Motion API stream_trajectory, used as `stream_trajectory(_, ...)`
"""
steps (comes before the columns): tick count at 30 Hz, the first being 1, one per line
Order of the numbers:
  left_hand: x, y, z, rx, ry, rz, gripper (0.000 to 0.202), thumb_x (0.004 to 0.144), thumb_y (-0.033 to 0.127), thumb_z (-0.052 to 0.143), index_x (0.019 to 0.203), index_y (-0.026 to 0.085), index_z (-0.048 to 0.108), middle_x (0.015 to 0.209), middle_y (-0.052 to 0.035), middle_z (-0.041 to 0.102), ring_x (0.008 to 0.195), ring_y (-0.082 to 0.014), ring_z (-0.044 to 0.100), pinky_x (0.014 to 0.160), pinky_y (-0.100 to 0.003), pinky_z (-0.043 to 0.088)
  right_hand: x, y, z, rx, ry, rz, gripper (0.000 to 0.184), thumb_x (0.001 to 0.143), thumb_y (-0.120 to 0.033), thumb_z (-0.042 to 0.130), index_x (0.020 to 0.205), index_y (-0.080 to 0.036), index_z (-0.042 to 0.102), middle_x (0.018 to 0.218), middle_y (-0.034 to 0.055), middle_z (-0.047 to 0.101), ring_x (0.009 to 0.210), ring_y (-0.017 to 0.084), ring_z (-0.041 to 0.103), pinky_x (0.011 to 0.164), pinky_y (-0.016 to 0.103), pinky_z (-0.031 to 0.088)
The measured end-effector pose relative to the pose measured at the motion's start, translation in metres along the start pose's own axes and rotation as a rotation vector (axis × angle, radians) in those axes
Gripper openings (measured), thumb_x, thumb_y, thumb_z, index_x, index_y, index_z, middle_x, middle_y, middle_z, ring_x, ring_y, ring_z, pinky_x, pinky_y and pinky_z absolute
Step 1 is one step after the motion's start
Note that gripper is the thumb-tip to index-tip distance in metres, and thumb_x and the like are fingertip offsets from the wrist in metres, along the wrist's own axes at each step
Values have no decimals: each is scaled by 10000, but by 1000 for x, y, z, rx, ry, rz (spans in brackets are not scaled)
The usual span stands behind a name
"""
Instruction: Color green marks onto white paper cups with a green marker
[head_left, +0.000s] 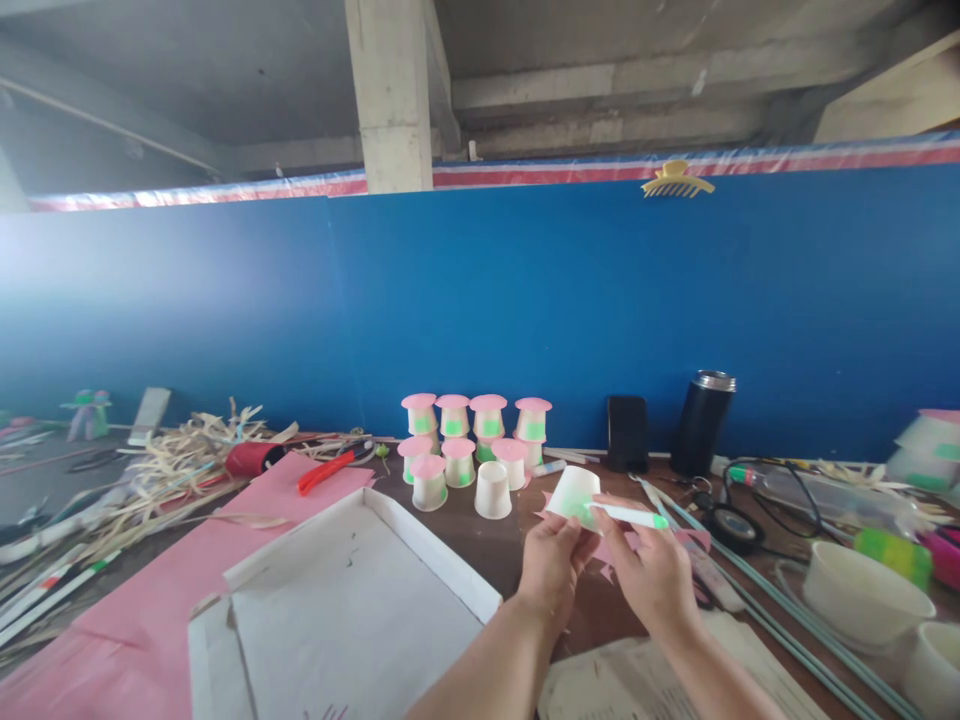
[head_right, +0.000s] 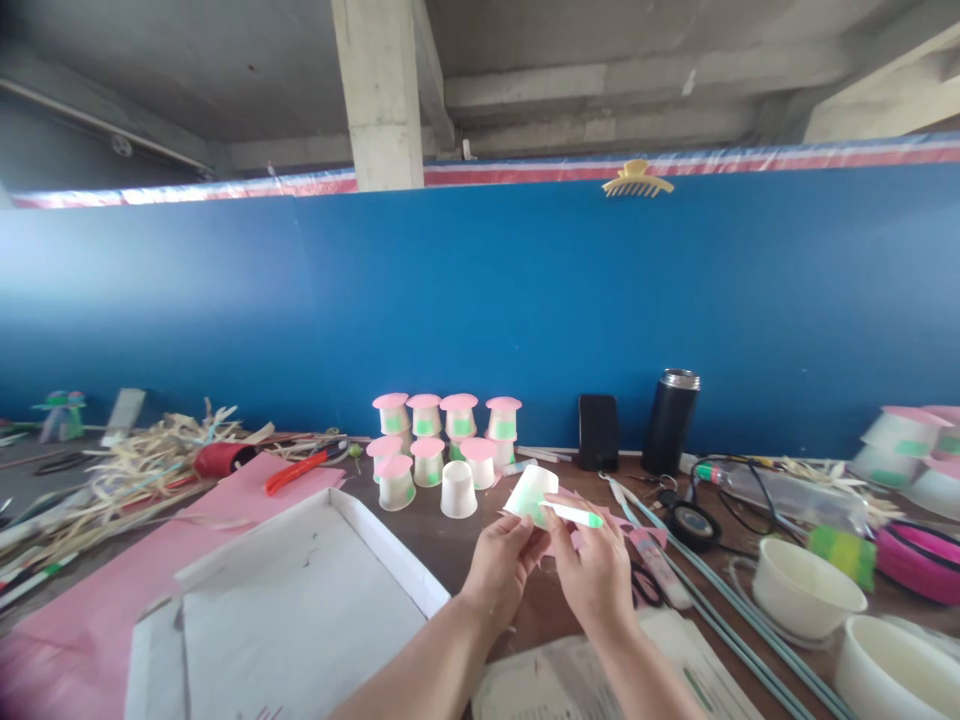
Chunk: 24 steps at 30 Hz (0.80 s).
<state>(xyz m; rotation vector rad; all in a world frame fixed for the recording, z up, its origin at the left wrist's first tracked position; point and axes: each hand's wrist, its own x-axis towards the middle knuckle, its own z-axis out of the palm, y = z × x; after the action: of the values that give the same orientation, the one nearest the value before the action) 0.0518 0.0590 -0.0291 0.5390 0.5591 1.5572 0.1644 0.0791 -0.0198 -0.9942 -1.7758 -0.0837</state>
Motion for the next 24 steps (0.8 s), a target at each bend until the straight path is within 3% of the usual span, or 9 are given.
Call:
stream_trajectory(5, 1, -2, -1, 14, -22, 0, 270, 637, 295, 739, 811, 92, 709, 877, -132, 685, 846, -212, 643, 861, -319, 462, -1, -1, 1, -30, -77, 55, 286, 853, -436, 492, 852, -195, 647, 824, 66, 691, 762, 210, 633, 725, 335, 475)
stream_trajectory(11, 2, -2, -2, 10, -3, 8, 244, 603, 305, 761, 753, 121, 707, 849, -102, 689, 853, -202, 636, 891, -316, 451, -1, 2, 3, -32, -17, -1, 288, 859, -420, 488, 906, -188, 652, 903, 92, 692, 870, 221, 630, 821, 360, 465)
stream_trajectory(16, 2, -2, -3, 11, -3, 12, 240, 612, 306, 755, 754, 119, 705, 832, -101, 686, 830, -193, 636, 895, -323, 450, -1, 1, 2, -22, -68, 1, 253, 852, -408, 506, 863, -199, 648, 814, 67, 694, 761, 205, 637, 775, 351, 480)
stream_trajectory(21, 1, -2, -2, 19, -1, 10, 286, 587, 312, 772, 749, 90, 694, 786, -101, 673, 798, -191, 632, 887, -337, 452, 1, 2, 1, -27, -26, 3, 264, 870, -386, 469, 919, -199, 649, 911, 82, 692, 904, 227, 627, 869, 391, 452)
stream_trajectory(24, 1, -2, -3, 26, 0, 0, 281, 588, 327, 770, 737, 101, 694, 797, -107, 674, 814, -197, 634, 885, -330, 453, 1, 1, -1, 24, -79, 31, 265, 860, -402, 487, 885, -198, 655, 829, 56, 698, 778, 196, 646, 771, 326, 488)
